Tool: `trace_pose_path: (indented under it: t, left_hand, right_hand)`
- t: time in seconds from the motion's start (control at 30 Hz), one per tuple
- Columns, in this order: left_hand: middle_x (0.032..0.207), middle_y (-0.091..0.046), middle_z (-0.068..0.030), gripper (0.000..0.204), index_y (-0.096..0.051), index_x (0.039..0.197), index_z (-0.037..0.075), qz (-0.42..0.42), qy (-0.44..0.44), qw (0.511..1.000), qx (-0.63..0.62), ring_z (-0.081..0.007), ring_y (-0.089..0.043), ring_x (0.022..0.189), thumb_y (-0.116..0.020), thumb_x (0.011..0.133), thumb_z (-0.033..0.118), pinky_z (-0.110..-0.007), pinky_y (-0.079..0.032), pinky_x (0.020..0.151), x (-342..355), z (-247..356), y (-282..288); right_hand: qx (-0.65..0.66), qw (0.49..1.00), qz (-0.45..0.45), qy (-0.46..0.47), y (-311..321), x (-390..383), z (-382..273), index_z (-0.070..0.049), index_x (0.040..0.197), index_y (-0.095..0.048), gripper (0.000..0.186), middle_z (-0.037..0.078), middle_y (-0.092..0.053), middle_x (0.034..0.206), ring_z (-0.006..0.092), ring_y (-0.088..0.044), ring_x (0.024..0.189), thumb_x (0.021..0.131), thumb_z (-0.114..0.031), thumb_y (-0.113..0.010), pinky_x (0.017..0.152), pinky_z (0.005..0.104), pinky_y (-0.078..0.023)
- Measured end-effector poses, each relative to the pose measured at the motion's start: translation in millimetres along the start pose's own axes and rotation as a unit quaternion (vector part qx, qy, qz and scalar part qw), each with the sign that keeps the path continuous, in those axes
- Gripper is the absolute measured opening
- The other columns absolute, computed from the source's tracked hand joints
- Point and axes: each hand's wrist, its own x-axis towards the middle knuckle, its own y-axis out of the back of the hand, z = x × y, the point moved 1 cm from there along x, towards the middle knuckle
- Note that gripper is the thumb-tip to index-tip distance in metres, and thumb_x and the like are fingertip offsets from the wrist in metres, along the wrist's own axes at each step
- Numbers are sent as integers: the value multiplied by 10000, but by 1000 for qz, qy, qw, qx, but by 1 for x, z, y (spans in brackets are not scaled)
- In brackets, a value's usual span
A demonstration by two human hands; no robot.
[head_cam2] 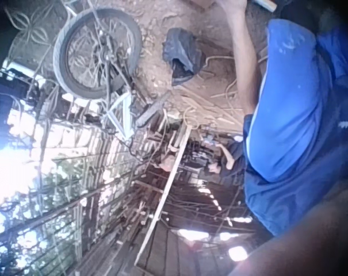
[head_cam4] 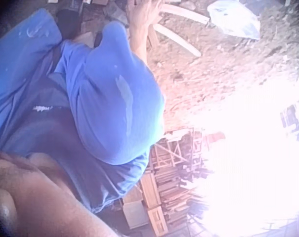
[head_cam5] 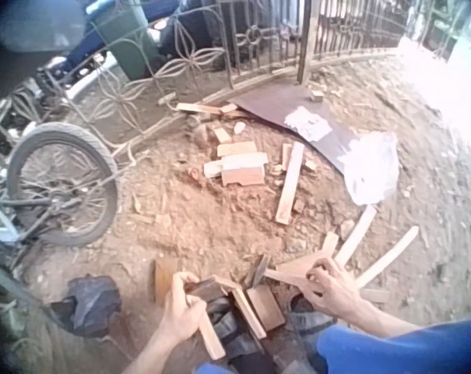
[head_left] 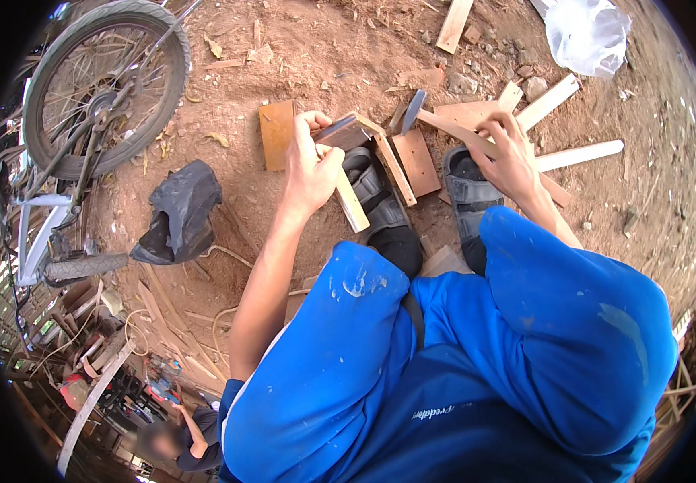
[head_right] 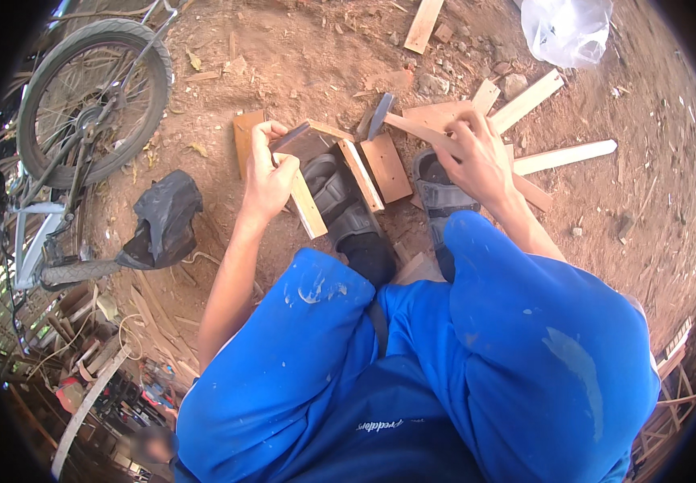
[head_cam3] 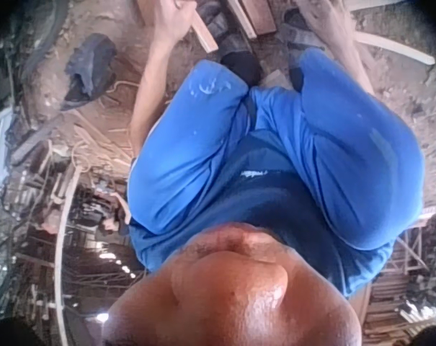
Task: The person constructs wood joints by positioning small wooden pieces together and driving nails into them with a hammer while sitting on the ground.
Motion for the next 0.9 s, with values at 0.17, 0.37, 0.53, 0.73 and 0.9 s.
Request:
trace_pose_path:
  t: [0.17,0.37,0.53,0.73,0.9]
  left_hand:
    - [1073,-546,-127,407,-448,1204,-3,18,-23,999,34,-137,-581,730,-593,826,-48,-302,-507,646,-4,3,-4]
    - [1083,-529,-117,389,-435,1203,3,23,-65,995,67,-96,-539,663,-552,841,-81,-284,-459,578,-7,5,-20]
    - [1063,-513,-145,404,-409,1204,5,44,-90,990,104,-129,-549,662,-542,834,-91,-305,-457,563,-18,-1,-24]
    - [1047,-516,-223,399,-430,1158,-26,63,-94,986,125,-416,-547,976,-557,779,-37,-509,-446,917,-21,7,-29]
    - [1087,-492,-213,401,-391,1198,-22,67,-112,973,191,-347,-551,961,-530,822,-53,-464,-463,894,-24,0,-26]
  right_hand:
    - [266,954,-132,32,-14,46,-67,4,995,-711,234,158,-703,953,315,-715,886,925,-218,-738,793,421,-574]
    - [320,920,-221,-56,-46,61,-98,26,977,-766,306,175,-750,807,264,-737,772,941,-275,-724,750,401,-569]
    - [459,849,-224,-138,-73,47,-93,31,1024,-754,283,91,-741,848,145,-680,775,993,-244,-696,734,313,-546]
    - [533,802,-213,-166,-86,38,-91,9,1026,-745,236,32,-708,859,82,-631,794,1022,-218,-676,728,261,-525]
    - [410,892,-168,-93,-71,39,-103,22,996,-743,253,53,-708,810,90,-624,764,983,-226,-702,683,289,-514]
